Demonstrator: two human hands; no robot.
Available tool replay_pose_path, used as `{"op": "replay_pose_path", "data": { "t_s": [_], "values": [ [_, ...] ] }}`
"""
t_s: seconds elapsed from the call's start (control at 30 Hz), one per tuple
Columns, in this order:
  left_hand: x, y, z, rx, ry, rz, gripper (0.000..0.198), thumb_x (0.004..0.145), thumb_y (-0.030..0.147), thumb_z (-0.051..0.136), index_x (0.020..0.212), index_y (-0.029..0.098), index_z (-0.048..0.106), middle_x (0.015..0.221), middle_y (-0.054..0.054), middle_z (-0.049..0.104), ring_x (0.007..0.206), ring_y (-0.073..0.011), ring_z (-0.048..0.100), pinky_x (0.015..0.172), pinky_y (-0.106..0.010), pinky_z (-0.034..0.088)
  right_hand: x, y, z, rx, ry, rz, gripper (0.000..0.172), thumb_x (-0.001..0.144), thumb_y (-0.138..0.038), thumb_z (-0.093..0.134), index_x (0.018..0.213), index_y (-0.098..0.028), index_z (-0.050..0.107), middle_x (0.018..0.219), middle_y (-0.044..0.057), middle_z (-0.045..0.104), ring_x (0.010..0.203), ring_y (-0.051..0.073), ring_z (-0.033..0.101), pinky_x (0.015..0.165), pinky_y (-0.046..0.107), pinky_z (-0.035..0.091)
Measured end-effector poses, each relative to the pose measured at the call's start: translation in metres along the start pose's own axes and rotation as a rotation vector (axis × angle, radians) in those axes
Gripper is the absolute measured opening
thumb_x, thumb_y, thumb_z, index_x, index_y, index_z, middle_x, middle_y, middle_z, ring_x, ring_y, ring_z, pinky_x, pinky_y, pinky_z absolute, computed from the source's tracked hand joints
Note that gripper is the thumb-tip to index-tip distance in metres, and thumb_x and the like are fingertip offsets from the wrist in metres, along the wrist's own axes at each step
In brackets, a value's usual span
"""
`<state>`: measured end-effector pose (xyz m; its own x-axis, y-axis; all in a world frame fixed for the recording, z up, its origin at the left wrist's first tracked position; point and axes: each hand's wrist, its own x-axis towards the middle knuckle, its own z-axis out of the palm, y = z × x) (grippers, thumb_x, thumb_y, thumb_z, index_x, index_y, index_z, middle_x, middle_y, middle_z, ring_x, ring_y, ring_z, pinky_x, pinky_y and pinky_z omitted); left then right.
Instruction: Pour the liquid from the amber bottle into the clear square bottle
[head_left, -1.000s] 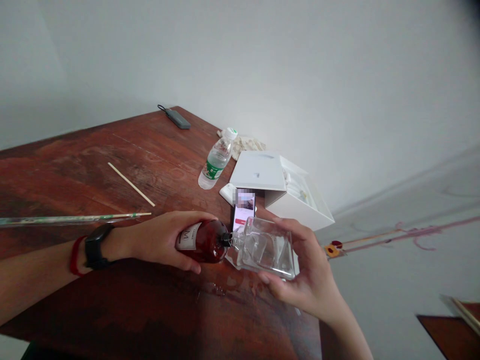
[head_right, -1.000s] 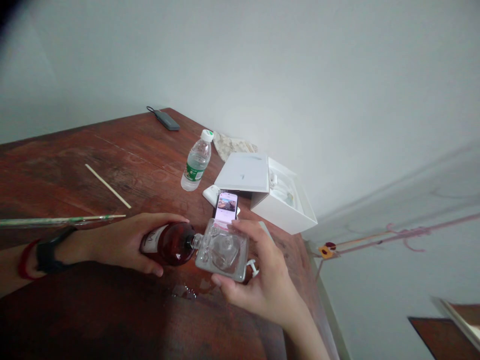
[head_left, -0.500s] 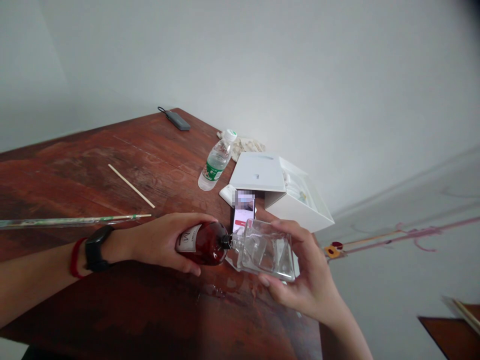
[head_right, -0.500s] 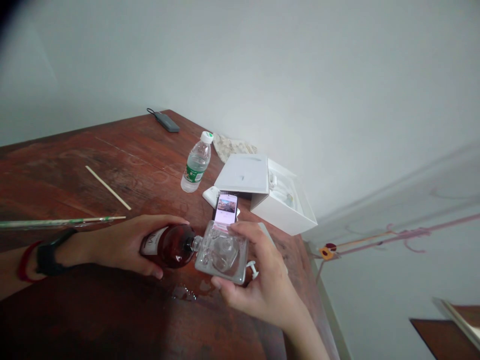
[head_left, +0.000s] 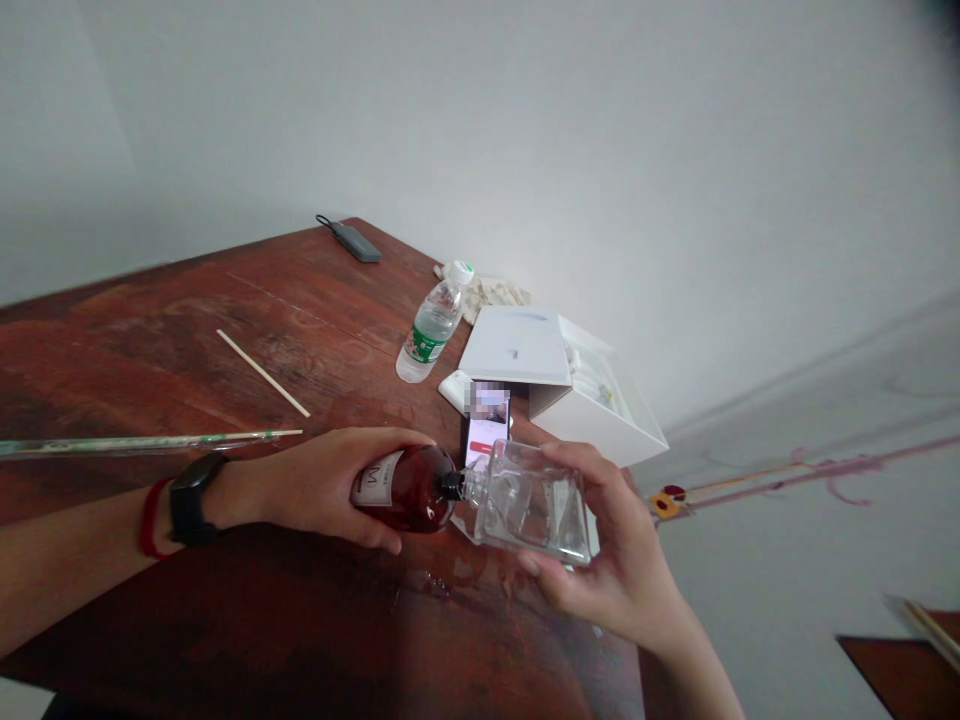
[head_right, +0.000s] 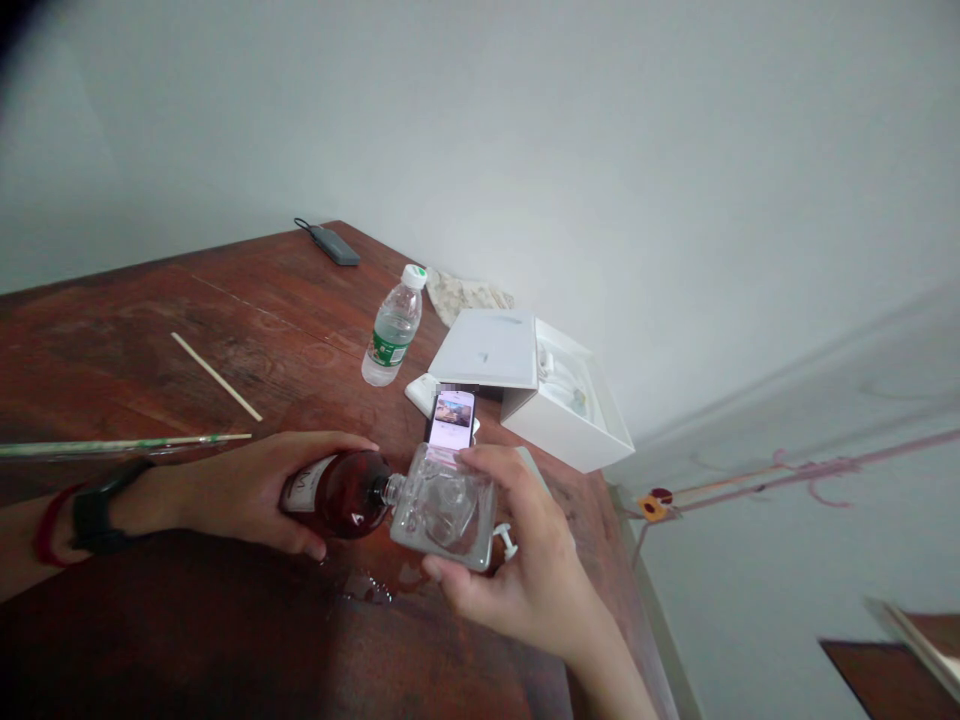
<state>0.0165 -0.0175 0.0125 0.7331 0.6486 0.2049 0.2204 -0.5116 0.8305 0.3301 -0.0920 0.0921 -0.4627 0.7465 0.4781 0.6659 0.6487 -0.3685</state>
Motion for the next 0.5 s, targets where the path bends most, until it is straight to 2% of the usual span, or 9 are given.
{"op": "replay_pose_path", "data": {
  "t_s": [0.2, 0.5],
  "values": [
    [-0.0006, 0.0000, 0.0000, 0.007, 0.009, -0.008, 0.091, 0.074, 0.057, 0.095, 0.150, 0.028, 0.056, 0.143, -0.005, 0.071, 0.127, -0.0326, 0.071, 0.113, -0.040, 0.052, 0.0003, -0.0001, 0.0002, -0.006, 0.001, -0.003, 0.066, 0.085, -0.039, 0.079, 0.144, -0.029, 0.052, 0.124, 0.006, 0.069, 0.111, 0.026, 0.070, 0.093, 0.038, 0.057],
    [0.0006, 0.0016, -0.0007, -0.009, -0.013, 0.021, 0.086, 0.077, 0.055, 0.093, 0.150, 0.028, 0.055, 0.142, -0.006, 0.072, 0.125, -0.0323, 0.072, 0.109, -0.038, 0.054, 0.0010, -0.0010, -0.0005, -0.007, 0.014, -0.008, 0.065, 0.085, -0.041, 0.078, 0.143, -0.029, 0.052, 0.122, 0.006, 0.069, 0.107, 0.026, 0.071, 0.090, 0.039, 0.058]
  ]
}}
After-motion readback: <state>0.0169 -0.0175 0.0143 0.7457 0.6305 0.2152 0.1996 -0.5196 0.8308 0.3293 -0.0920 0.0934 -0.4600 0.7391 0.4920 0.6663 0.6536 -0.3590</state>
